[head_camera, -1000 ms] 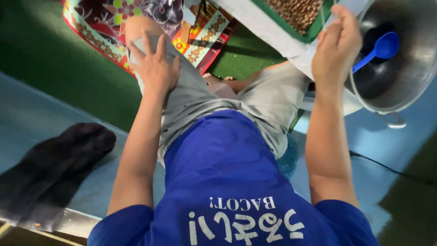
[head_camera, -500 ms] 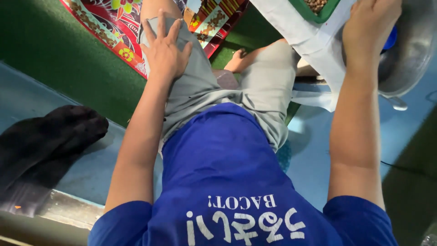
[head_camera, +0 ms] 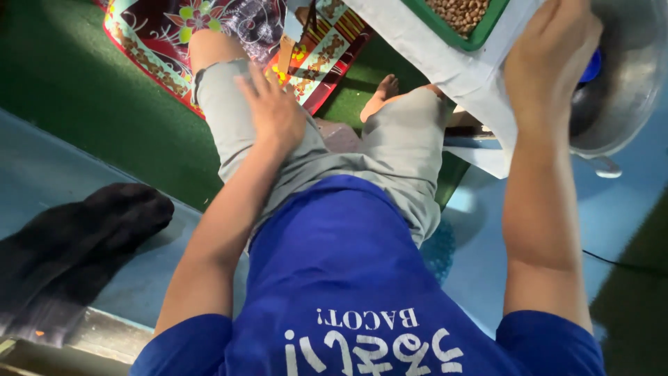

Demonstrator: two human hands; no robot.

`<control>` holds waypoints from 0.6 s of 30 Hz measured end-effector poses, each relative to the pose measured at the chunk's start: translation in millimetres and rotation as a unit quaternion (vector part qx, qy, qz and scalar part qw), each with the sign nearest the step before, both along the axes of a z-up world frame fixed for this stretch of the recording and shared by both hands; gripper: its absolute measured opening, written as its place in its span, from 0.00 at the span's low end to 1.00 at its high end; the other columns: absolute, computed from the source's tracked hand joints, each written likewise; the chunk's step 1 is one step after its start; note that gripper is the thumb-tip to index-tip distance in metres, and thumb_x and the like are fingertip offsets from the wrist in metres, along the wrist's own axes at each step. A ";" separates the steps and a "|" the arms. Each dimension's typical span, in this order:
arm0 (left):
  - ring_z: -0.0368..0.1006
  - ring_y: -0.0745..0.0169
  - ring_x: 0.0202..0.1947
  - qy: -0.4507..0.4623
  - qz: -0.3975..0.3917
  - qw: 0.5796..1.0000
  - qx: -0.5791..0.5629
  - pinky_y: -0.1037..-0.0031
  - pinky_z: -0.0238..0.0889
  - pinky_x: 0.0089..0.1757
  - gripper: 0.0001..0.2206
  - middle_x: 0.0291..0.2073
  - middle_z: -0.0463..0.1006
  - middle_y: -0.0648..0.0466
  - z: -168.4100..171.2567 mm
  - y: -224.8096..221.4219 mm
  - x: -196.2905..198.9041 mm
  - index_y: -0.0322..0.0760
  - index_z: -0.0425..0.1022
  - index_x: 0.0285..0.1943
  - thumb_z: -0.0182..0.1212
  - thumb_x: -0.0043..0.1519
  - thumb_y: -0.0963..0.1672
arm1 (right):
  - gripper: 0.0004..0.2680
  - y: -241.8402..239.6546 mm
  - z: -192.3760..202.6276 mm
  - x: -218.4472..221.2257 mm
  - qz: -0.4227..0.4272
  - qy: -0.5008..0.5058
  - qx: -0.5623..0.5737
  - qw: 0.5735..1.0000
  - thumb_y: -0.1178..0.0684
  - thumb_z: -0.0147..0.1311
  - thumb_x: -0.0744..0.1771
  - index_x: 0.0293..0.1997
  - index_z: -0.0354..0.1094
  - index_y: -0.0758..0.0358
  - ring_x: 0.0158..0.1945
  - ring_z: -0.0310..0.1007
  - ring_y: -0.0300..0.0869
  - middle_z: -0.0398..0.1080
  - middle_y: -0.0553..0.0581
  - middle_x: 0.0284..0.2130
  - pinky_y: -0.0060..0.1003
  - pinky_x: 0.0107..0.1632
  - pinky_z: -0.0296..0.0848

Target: A person is sitting on the floor, using a small hand-held sieve to sift through and sort peanuts in a green plastic tray.

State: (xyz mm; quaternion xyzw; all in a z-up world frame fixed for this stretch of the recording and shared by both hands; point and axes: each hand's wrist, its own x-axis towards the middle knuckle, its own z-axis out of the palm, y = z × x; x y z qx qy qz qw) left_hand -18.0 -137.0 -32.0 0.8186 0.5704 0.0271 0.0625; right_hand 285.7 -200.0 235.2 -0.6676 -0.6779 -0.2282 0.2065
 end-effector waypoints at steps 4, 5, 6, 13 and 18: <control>0.65 0.37 0.43 -0.033 -0.184 0.980 -0.063 0.42 0.49 0.44 0.16 0.42 0.76 0.40 -98.4 -20.0 51.2 0.37 0.77 0.41 0.52 0.58 0.51 | 0.03 17.8 3.4 -28.4 0.037 0.012 0.001 0.999 0.65 0.47 0.73 0.49 0.66 0.73 0.33 0.69 0.63 0.73 0.69 0.34 0.52 0.40 0.64; 0.71 0.45 0.19 -0.145 -0.211 0.967 0.011 0.55 0.59 0.26 0.14 0.24 0.80 0.48 -136.4 -27.5 61.7 0.43 0.80 0.25 0.56 0.55 0.51 | 0.04 24.3 8.1 -39.7 0.046 0.024 -0.006 0.999 0.65 0.46 0.73 0.52 0.66 0.72 0.35 0.71 0.64 0.74 0.69 0.37 0.52 0.43 0.66; 0.71 0.45 0.19 -0.144 -0.215 0.966 0.007 0.55 0.59 0.26 0.14 0.24 0.80 0.48 -137.8 -29.8 70.8 0.43 0.80 0.25 0.56 0.55 0.51 | 0.04 29.1 9.9 -43.6 0.041 0.026 -0.009 0.999 0.65 0.46 0.73 0.52 0.66 0.72 0.35 0.71 0.64 0.74 0.69 0.37 0.52 0.43 0.66; 0.65 0.48 0.22 0.007 -0.228 0.974 0.016 0.61 0.55 0.22 0.05 0.26 0.74 0.40 -125.3 -10.0 104.0 0.36 0.74 0.31 0.54 0.54 0.43 | 0.15 74.4 5.4 -57.8 0.028 0.159 -0.073 0.984 0.69 0.42 0.74 0.71 0.51 0.71 0.49 0.73 0.64 0.71 0.75 0.58 0.52 0.52 0.71; 0.76 0.65 0.28 -0.186 -0.316 0.899 -0.240 0.75 0.62 0.30 0.13 0.26 0.77 0.64 -250.2 -32.0 124.1 0.60 0.68 0.26 0.51 0.66 0.45 | 0.13 103.0 -50.1 -47.3 0.000 0.225 0.033 0.974 0.60 0.38 0.75 0.63 0.62 0.82 0.56 0.73 0.66 0.69 0.77 0.55 0.51 0.58 0.72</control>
